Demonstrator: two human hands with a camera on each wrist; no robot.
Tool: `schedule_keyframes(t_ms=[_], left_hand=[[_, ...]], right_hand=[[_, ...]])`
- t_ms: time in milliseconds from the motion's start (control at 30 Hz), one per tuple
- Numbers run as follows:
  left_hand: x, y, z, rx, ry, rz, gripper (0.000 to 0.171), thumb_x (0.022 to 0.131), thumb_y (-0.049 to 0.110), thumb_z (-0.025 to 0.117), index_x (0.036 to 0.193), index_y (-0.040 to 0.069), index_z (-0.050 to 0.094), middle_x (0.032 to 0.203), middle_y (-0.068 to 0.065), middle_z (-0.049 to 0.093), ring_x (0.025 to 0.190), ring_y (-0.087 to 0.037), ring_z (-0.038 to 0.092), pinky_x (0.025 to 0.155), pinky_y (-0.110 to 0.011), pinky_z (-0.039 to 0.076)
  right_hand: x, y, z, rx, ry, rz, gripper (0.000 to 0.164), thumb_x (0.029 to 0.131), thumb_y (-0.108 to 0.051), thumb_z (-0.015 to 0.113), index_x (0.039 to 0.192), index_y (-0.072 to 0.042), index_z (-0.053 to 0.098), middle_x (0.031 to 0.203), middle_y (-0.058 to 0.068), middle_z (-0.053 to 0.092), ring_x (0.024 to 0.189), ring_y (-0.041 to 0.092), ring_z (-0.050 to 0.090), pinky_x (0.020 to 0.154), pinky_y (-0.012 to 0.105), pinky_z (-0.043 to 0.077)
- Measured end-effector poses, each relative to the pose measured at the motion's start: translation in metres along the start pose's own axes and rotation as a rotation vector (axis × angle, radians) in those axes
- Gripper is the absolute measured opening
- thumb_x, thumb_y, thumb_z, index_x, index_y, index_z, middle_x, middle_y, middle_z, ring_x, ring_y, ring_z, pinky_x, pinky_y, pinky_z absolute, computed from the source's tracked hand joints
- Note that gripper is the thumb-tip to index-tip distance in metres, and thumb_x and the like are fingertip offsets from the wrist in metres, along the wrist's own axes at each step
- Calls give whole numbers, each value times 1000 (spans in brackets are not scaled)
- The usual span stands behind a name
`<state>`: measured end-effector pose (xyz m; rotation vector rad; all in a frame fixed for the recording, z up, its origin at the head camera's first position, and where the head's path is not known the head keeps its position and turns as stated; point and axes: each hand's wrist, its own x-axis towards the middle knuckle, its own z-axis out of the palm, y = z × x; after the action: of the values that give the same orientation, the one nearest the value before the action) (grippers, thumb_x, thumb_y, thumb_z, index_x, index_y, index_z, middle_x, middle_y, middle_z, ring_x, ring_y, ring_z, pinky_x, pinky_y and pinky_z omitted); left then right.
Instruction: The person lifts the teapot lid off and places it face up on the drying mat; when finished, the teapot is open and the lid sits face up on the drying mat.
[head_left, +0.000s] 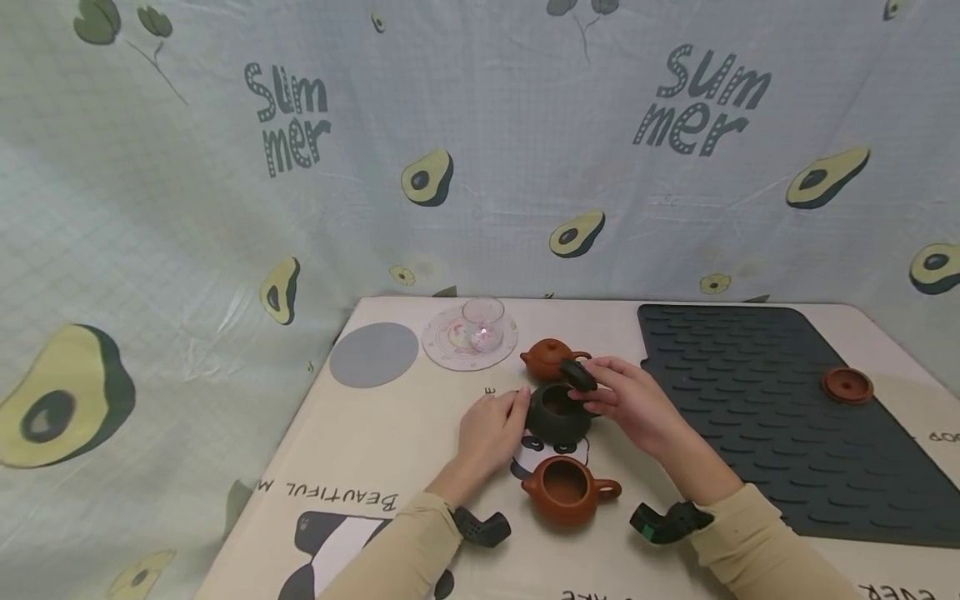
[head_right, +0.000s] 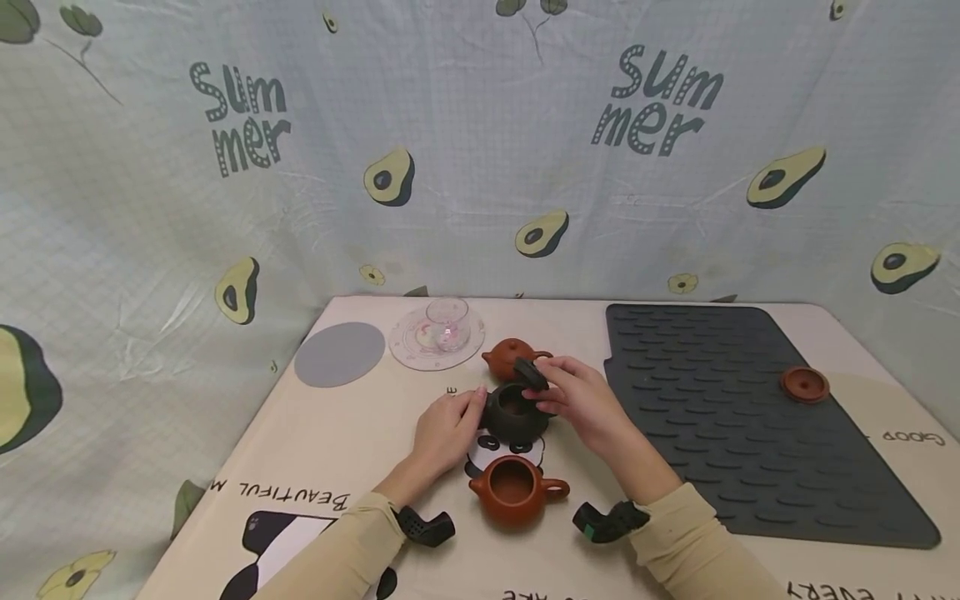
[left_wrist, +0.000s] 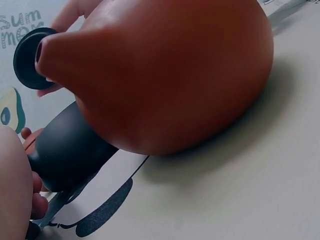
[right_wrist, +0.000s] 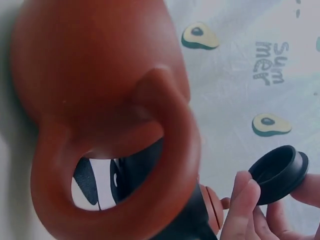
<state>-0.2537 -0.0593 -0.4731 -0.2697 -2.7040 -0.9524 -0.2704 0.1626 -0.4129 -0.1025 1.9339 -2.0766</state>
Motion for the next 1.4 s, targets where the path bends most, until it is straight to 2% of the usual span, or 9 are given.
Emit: schedule_keyframes(t_ms=[133,267,467,700,833,1033,1233,1400], left_hand=[[0,0,0,-1,2,2,48,110,45,38,79,19,65,62,6,48,70,-18,48,63,-32,36],[0,0,1,4,-7,-14,47,110,45,40,81,19,67,61,6,48,71,-18,48,64,-32,36],[1,0,0,1,-16,-21,47,110,44,39,84,19,68,63,6,50,72,-19,49,65,-33,37],[1,0,1,5,-9,-7,47,110,45,39,81,19,66,63,5,50,73,-20,50,65,-33,38],[0,-1,2,11,-8,-3,47,110,45,39,82,19,66,64,5,50,73,-20,50,66,-33,38],[0,-2,2,9,-5,-11,49,110,46,39,88,17,71,68,4,56,74,-20,51,67,-33,39],[-1,-1,1,9,1,-3,47,110,44,40,85,17,69,67,4,55,73,-20,52,66,-34,39],[-1,-1,1,6,-9,-14,48,110,46,39,83,19,68,65,5,52,74,-19,51,67,-33,39]], right_hand=[[0,1,-4,106,-65,37,38,108,-30,54,138,-8,51,140,11,53,101,18,70,84,27,53],[1,1,-6,161,-101,61,45,108,-35,53,148,-15,47,136,5,58,100,18,70,83,26,52],[0,0,-6,217,-91,108,57,108,-44,49,154,-14,35,126,2,64,99,16,70,84,26,53],[0,-1,-5,236,-93,146,59,107,-49,49,152,-15,33,120,4,65,99,17,69,88,28,52],[0,-2,-7,228,-81,133,61,106,-50,49,152,-13,31,113,4,67,97,16,68,86,26,52],[2,-3,-11,256,-4,108,65,101,-57,53,147,-13,37,100,0,71,89,13,67,82,23,51],[0,-7,-15,331,25,103,48,100,-58,53,126,-17,55,92,-1,68,82,12,62,80,23,51],[0,-11,-16,345,17,119,40,102,-53,55,120,-19,56,93,0,64,82,13,59,78,22,50]])
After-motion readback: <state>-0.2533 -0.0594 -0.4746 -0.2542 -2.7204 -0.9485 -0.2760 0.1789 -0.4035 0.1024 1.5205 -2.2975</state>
